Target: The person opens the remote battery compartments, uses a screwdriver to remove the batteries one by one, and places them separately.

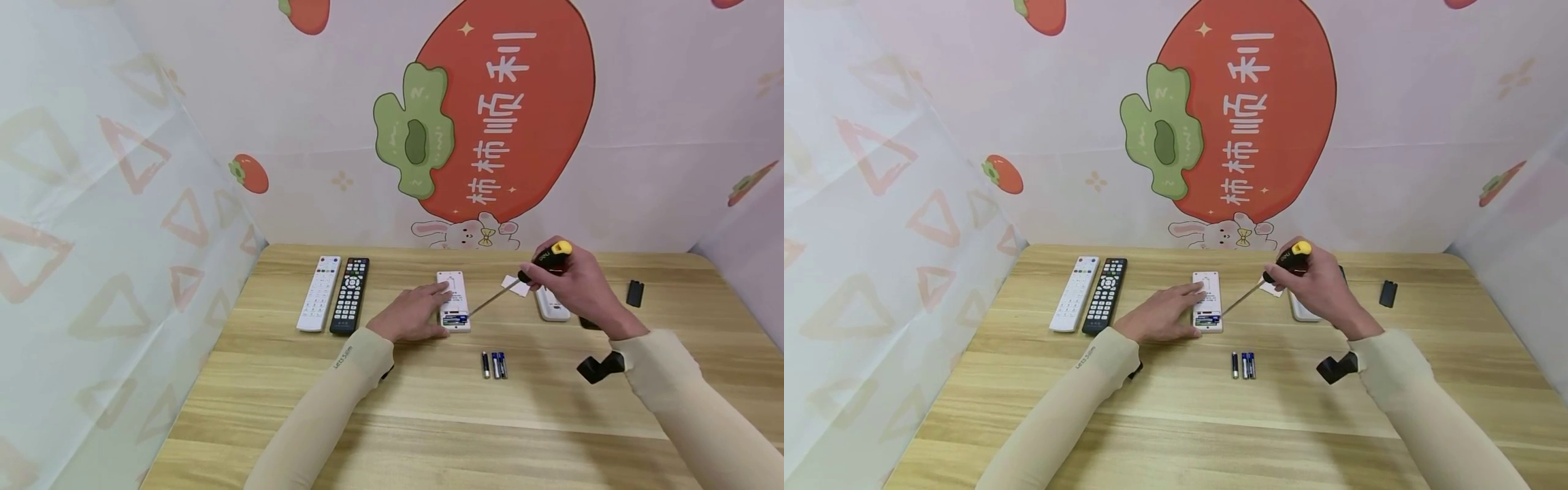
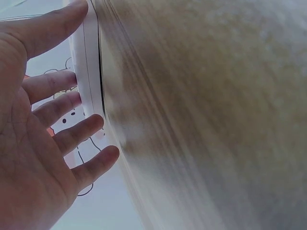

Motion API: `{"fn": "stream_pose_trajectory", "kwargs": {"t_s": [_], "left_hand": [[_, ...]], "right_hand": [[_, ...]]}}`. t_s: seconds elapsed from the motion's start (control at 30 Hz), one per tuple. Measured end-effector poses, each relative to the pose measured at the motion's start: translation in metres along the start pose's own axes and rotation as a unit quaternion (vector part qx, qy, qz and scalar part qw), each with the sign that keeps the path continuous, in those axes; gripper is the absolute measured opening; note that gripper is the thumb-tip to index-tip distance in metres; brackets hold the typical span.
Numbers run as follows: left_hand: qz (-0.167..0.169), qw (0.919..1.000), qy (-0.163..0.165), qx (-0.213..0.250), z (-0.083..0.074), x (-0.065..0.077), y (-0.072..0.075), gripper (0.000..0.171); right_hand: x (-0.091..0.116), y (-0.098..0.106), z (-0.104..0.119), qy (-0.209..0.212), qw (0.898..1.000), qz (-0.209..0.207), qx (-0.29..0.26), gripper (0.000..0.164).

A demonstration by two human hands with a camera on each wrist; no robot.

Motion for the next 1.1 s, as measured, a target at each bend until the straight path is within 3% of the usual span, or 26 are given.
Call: {"fn": "stream_pose_trajectory", "kwargs": {"t_s": [0.63, 0.87, 1.1], "left_hand": [[0.007, 1.0, 0.002, -0.001, -0.001, 0.0, 0.001, 0.081], [0.007, 1.0, 0.003, -0.001, 0.0, 0.0, 0.001, 0.081], [0.008, 0.9999, 0.006, 0.0, 0.0, -0.001, 0.0, 0.081]], "right_hand": [[0.004, 0.004, -0.006, -0.008, 0.998, -0.017, -0.059, 0.016], [0.003, -0.001, 0.007, 0.025, 0.999, -0.021, -0.023, 0.015], [0.0, -0.01, 0.03, 0.03, 0.998, -0.006, 0.048, 0.018]]}}
Point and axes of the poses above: each hand's wrist, its own x-axis away from the middle knuckle, its own y-axis out of the back of the hand, z = x × y, the point moved 3 cm from there along -x, towards the middle knuckle, and after that the axes turned 6 degrees about y, right-handed, at the moved point
